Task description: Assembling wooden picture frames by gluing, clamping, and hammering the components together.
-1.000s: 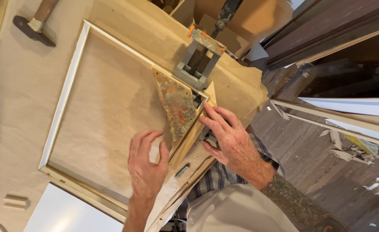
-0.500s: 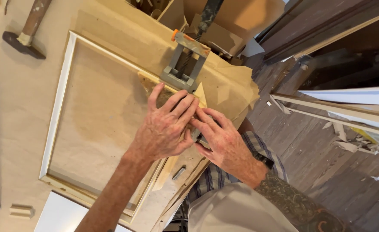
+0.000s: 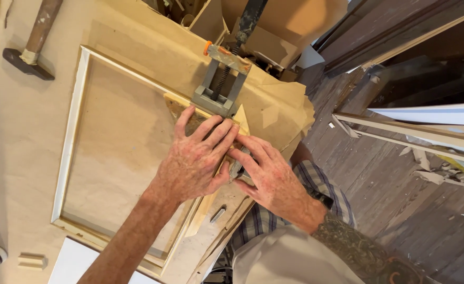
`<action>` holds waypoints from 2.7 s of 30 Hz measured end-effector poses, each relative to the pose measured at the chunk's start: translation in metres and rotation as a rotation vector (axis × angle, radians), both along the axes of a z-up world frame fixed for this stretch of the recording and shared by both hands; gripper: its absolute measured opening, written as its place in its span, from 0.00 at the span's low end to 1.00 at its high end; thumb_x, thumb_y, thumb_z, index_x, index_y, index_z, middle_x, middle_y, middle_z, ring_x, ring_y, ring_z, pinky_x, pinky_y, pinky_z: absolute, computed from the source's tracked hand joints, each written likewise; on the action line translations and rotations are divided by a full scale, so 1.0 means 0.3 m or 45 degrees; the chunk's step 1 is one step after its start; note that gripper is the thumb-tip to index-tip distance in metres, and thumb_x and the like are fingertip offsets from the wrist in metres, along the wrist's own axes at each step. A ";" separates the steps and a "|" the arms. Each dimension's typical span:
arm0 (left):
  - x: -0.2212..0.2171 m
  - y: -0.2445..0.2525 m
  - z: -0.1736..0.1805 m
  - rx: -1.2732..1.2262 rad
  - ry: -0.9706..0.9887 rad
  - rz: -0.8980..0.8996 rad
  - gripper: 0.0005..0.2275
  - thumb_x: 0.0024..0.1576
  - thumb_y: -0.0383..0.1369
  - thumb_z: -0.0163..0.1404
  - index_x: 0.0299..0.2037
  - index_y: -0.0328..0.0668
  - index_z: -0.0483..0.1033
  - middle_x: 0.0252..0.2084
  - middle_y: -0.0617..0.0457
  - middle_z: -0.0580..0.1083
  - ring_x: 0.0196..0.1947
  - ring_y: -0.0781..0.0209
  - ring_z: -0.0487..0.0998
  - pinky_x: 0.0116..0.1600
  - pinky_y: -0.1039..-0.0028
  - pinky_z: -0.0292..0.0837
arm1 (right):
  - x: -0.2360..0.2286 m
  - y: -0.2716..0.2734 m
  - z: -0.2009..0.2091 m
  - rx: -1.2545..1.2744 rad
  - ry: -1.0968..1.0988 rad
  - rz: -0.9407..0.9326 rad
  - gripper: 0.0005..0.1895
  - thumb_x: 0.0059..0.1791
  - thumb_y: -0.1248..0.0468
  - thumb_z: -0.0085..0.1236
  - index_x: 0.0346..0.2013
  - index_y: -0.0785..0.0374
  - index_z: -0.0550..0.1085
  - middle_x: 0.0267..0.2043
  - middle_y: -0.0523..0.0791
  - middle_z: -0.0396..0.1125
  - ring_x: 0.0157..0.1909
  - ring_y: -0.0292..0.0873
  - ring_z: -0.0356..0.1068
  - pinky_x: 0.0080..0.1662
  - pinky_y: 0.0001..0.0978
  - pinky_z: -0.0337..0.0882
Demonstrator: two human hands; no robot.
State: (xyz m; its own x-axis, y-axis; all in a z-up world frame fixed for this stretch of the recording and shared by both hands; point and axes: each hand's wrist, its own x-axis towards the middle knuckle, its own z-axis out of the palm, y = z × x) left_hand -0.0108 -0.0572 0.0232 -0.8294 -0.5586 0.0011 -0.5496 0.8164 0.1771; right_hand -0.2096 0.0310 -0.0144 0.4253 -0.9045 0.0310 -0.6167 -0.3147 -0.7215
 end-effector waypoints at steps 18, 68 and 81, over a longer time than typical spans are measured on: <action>-0.012 -0.011 0.006 0.043 -0.063 0.004 0.25 0.56 0.42 0.48 0.62 0.38 0.74 0.62 0.50 0.72 0.62 0.54 0.70 0.70 0.40 0.51 | -0.037 -0.115 0.065 0.846 -0.803 -0.503 0.41 0.43 0.74 0.50 0.71 0.67 0.51 0.71 0.55 0.59 0.75 0.50 0.58 0.73 0.49 0.55; -0.015 -0.012 0.023 0.051 -0.099 0.012 0.25 0.53 0.41 0.50 0.61 0.38 0.74 0.59 0.52 0.72 0.60 0.56 0.70 0.71 0.40 0.51 | -0.425 0.541 -0.275 0.772 -0.148 -0.334 0.23 0.54 0.54 0.47 0.59 0.62 0.72 0.16 0.37 0.62 0.13 0.33 0.51 0.21 0.30 0.55; -0.001 -0.006 0.008 0.115 0.061 0.050 0.25 0.52 0.40 0.54 0.59 0.38 0.75 0.59 0.49 0.74 0.61 0.54 0.72 0.72 0.40 0.50 | -0.383 0.356 -0.068 0.836 0.125 -0.243 0.20 0.54 0.52 0.46 0.56 0.57 0.73 0.55 0.44 0.75 0.52 0.46 0.76 0.54 0.42 0.71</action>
